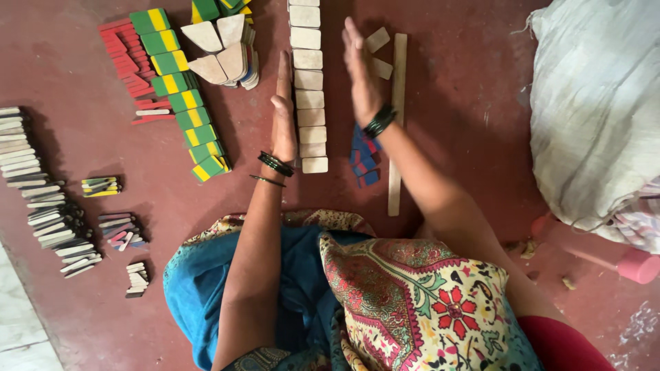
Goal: The person sits on the floor and sorts small wooden pieces by type, sliding them into aligned rows and stacks on the floor. They gather scattered pieces, square up each row with both hands, and place colored pieces into separate groups.
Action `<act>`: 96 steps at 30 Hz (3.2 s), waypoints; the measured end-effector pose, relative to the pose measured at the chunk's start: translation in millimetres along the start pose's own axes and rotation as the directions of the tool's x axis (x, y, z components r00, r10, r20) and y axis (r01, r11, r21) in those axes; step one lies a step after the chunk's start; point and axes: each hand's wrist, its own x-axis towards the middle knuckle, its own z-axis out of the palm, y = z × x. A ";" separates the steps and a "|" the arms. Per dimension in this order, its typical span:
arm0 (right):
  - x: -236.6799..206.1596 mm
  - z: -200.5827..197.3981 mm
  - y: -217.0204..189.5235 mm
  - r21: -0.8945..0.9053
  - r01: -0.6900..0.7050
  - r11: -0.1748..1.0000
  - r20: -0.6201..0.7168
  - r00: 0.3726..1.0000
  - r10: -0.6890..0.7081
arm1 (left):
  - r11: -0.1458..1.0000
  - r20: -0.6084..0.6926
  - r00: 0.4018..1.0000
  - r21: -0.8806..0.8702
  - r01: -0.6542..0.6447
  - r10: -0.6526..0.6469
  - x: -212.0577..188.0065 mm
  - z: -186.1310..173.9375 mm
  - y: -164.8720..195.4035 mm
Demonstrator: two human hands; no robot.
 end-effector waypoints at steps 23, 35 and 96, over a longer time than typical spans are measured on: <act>-22.9 -101.1 -10.5 -0.846 0.398 0.355 0.328 0.913 -0.244 | 0.989 0.006 0.995 -0.107 -0.103 0.104 0.1 -16.4 5.3; -57.6 -83.3 -19.5 -0.805 0.311 0.505 0.230 0.948 -0.219 | 0.851 -0.118 0.993 0.523 0.052 0.011 -89.3 -20.4 121.4; -178.6 17.2 -44.6 -0.666 0.726 0.174 0.630 0.671 -0.391 | 0.701 0.044 0.998 0.714 0.001 -0.047 -101.9 -21.4 73.4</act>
